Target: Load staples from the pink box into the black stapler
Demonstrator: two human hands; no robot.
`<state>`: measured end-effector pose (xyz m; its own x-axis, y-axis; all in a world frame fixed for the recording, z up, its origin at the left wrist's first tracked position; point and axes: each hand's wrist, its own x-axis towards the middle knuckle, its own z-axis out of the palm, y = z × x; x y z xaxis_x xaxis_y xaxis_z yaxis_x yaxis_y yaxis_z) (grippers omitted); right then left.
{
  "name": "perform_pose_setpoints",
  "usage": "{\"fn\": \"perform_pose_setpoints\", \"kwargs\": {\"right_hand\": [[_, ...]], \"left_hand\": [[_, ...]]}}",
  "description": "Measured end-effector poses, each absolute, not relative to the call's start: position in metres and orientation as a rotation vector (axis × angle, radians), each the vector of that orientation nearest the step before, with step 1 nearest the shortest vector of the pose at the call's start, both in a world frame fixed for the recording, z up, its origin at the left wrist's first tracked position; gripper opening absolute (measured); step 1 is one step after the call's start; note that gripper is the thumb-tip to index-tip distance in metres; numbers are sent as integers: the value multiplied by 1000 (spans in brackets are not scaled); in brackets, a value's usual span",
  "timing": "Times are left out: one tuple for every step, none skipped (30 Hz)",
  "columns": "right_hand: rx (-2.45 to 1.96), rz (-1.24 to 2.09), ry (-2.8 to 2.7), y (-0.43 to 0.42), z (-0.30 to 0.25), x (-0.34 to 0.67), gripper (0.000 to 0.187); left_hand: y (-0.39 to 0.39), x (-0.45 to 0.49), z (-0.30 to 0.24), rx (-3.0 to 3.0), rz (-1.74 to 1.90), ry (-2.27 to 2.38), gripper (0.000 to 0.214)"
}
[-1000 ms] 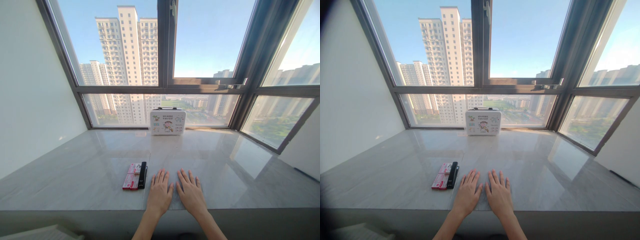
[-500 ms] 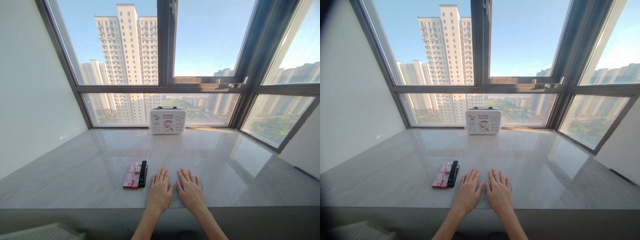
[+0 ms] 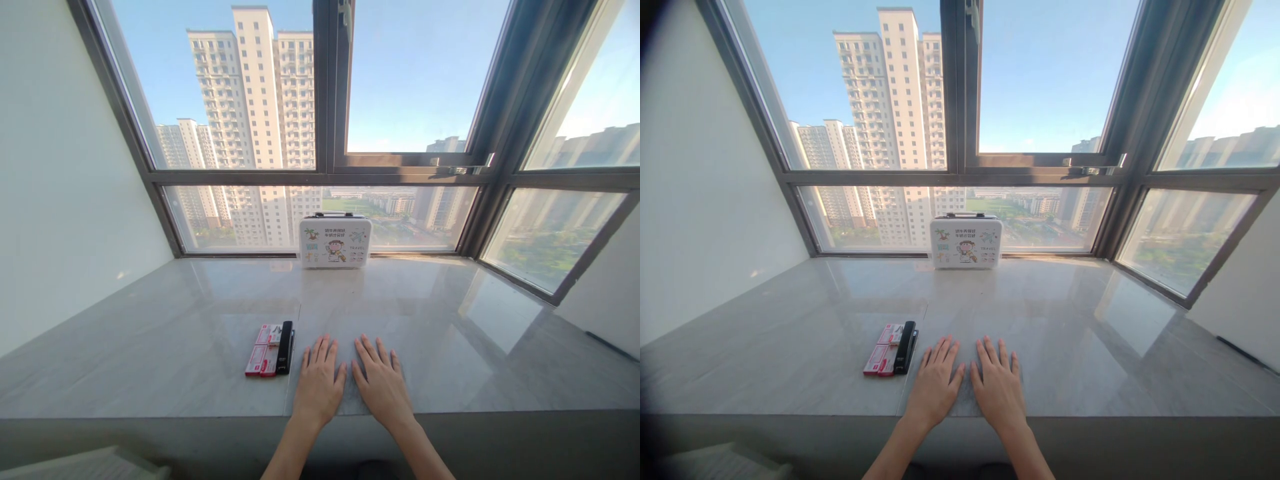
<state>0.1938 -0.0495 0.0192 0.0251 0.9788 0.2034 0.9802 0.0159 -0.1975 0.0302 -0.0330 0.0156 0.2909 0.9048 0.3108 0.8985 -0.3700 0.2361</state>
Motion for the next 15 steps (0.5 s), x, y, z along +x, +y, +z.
{"fn": "perform_pose_setpoints", "kwargs": {"right_hand": [[-2023,-5,-2013,-49,19,194,57],[-2023,-2,-2013,-49,19,194,57],[-2024,1,-2014,-49,20,194,57],[-2024,3,-2014,-50,20,193,57],[-2023,6,-2016,-50,21,193,57],[-2022,8,-2018,-50,21,193,57],[-2023,11,-2019,-51,22,193,57],[-2024,13,-2020,-51,22,193,57],[-2023,14,-2020,-51,22,193,57],[-2021,15,-2020,-51,22,193,57],[-2018,16,-2017,-51,22,194,56],[-2012,20,-2012,-50,21,195,56],[-2008,26,-2000,-49,21,196,55],[-2013,37,-1976,-48,21,196,55],[-2029,54,-1939,-46,21,194,54]], "left_hand": [[-33,30,15,2511,628,1754,54],[-33,30,15,2508,634,1755,55],[-33,30,15,2506,638,1756,55],[-33,30,15,2505,638,1756,55],[-33,30,15,2507,635,1757,55],[-33,30,15,2508,630,1759,55],[-33,30,15,2509,626,1761,55],[-33,30,14,2511,621,1761,55],[-33,30,14,2512,620,1761,55],[-32,30,14,2515,617,1759,56],[-31,30,13,2517,614,1757,56],[-31,30,13,2521,609,1752,56],[-30,30,12,2523,602,1747,57],[-31,30,12,2524,595,1744,57],[-32,29,12,2524,587,1742,57]]}}
